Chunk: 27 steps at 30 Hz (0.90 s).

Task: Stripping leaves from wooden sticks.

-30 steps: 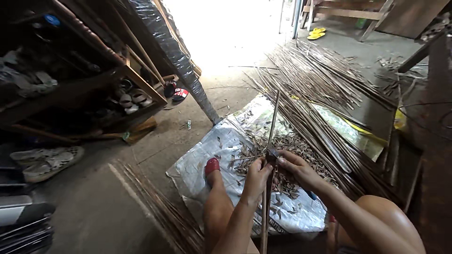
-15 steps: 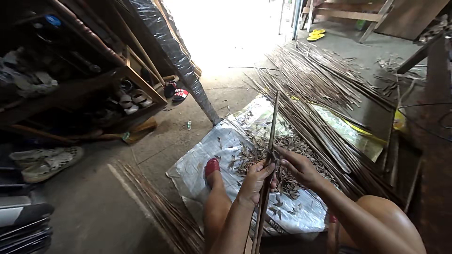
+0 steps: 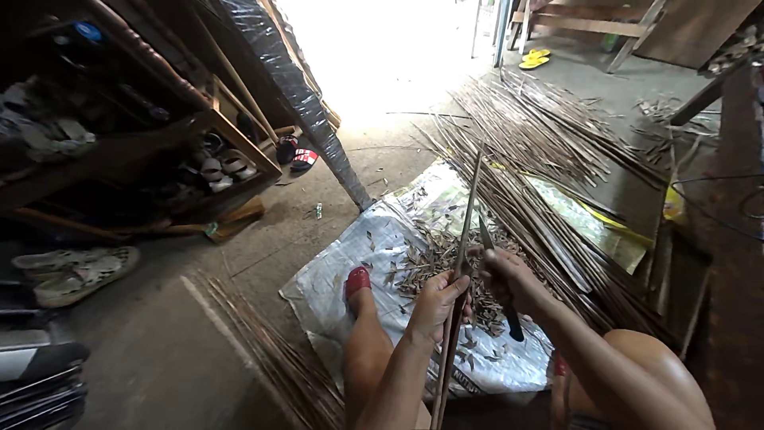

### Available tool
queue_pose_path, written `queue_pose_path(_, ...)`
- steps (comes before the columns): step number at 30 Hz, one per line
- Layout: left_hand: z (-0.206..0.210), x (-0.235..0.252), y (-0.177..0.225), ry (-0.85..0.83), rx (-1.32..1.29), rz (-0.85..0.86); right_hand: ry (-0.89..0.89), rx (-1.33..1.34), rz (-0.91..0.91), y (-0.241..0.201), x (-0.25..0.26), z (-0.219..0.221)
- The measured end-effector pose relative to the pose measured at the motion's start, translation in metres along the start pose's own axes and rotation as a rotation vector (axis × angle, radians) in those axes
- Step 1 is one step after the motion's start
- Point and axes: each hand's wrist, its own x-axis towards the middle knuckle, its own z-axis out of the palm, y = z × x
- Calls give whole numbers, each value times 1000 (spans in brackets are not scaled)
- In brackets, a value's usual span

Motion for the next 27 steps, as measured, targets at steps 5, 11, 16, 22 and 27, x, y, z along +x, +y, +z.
queue_pose_path(5, 2, -1, -5, -32, 129, -14, 36, 34, 2, -5, -2, 5)
queue_pose_path(11, -3, -4, -13, -392, 216, -201, 318, 224, -159, -32, 3, -27)
queue_pose_path(16, -10, -2, -16, -605, 328, -275, 333, 225, -213, -41, -2, -39)
queue_pose_path(22, -1, -1, -17, -299, 285, -24, 201, 66, -95, -28, -5, -11)
queue_pose_path(27, 7, -1, -17, 43, 409, 192, 28, -165, -50, -6, -7, 15)
